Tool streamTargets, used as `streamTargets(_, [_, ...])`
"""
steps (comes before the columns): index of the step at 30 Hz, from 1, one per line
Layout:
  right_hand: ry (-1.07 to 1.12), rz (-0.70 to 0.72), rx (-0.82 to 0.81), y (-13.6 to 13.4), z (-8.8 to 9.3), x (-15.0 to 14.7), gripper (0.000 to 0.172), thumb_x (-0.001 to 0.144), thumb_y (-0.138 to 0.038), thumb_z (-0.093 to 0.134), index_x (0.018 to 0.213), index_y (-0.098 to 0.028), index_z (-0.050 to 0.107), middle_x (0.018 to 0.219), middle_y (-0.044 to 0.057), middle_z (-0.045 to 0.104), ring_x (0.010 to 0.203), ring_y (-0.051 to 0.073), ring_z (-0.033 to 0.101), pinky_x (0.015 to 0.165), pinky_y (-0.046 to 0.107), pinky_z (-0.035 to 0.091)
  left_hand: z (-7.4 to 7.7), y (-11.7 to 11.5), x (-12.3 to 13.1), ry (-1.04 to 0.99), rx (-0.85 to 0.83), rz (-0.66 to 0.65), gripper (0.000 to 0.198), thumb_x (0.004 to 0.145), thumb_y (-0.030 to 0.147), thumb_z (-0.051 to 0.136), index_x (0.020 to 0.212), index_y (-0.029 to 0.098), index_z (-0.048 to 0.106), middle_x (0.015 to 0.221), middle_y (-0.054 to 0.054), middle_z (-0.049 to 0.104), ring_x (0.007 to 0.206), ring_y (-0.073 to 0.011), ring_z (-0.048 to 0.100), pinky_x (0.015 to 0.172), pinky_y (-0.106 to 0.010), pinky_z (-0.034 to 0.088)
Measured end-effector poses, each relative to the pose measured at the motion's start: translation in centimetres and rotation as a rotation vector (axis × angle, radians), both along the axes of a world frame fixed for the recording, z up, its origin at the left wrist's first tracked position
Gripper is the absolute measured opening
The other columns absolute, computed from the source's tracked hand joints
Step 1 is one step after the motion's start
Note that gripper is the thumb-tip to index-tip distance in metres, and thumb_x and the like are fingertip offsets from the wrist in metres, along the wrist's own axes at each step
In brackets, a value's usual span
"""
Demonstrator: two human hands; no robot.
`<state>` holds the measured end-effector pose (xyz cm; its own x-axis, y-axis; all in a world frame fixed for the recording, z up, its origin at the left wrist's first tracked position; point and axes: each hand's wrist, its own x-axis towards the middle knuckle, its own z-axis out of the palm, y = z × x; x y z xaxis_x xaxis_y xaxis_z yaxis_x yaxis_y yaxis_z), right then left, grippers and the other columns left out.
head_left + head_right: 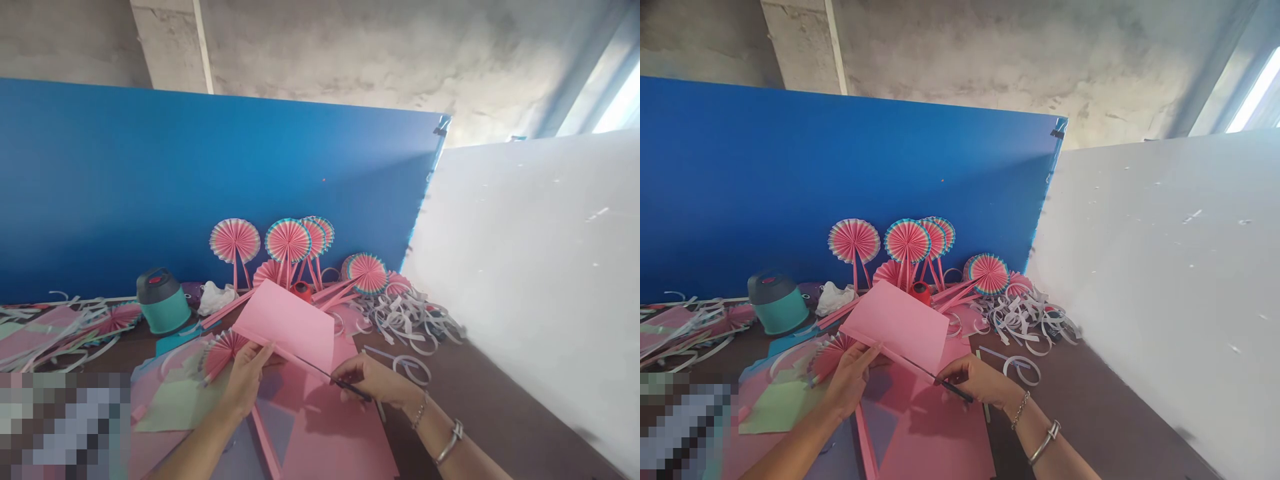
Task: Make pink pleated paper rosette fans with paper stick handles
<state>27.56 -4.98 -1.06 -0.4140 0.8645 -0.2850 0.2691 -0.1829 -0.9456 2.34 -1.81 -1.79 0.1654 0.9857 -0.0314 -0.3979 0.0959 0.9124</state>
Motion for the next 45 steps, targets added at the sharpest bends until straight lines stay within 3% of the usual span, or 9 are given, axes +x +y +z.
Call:
streamTargets(11, [-0.018,-0.009,-0.002,0.2,-0.5,0.1,0.031,0.055,-0.028,0.077,0.08,-0.011,0.069,0.057,-0.002,0.062,0.04,0.005,0.046,0.039,0.017,0.039,0.0,-0.4,0.4,0.02,-0.029,0.021,0.03,0.062,0.04,0.077,0.071,0.014,0.063,0.072,-0.005,0.073,0.066,-0.0194,0.069,0.066,-0.03,0.055])
streamTargets(17, [0.002,-0.037,-0.056,0.4,-0.7,-0.5,0.038,0.049,-0.027,0.079,0.081,-0.012,0.065,0.054,-0.005,0.06,0.039,0.005,0.047,0.039,0.017,0.039,0.0,-0.3,0.5,0.02,-0.029,0.016,0.032,0.063,0.04,0.076,0.078,0.014,0.065,0.077,-0.005,0.073,0.067,-0.0188,0.068,0.066,-0.029,0.054])
streamTargets(24, [0.011,-0.046,-0.023,0.2,0.0,-0.9,0.031,0.05,-0.022,0.078,0.075,-0.011,0.066,0.053,-0.005,0.058,0.042,0.004,0.046,0.04,0.015,0.036,0.3,-0.8,0.8,0.038,-0.051,-0.009,0.031,0.064,0.041,0.075,0.076,0.015,0.063,0.074,-0.005,0.072,0.068,-0.0198,0.068,0.061,-0.027,0.051])
streamTargets(37, [0.013,-0.037,-0.027,0.3,-0.5,-1.1,0.03,0.045,-0.021,0.078,0.071,-0.012,0.064,0.051,-0.006,0.057,0.04,0.004,0.046,0.039,0.015,0.036,0.2,-1.0,0.8,0.045,-0.114,-0.019,0.032,0.062,0.042,0.076,0.075,0.016,0.063,0.069,-0.004,0.071,0.061,-0.0196,0.067,0.053,-0.026,0.048])
streamTargets(45, [0.065,0.016,0.01,0.3,-0.6,-1.3,0.023,0.05,-0.013,0.069,0.073,-0.012,0.067,0.053,-0.005,0.057,0.043,0.004,0.045,0.04,0.015,0.036,0.5,-1.2,1.0,0.037,-0.126,-0.076,0.028,0.065,0.042,0.073,0.076,0.018,0.065,0.076,-0.006,0.073,0.069,-0.0225,0.068,0.06,-0.029,0.051])
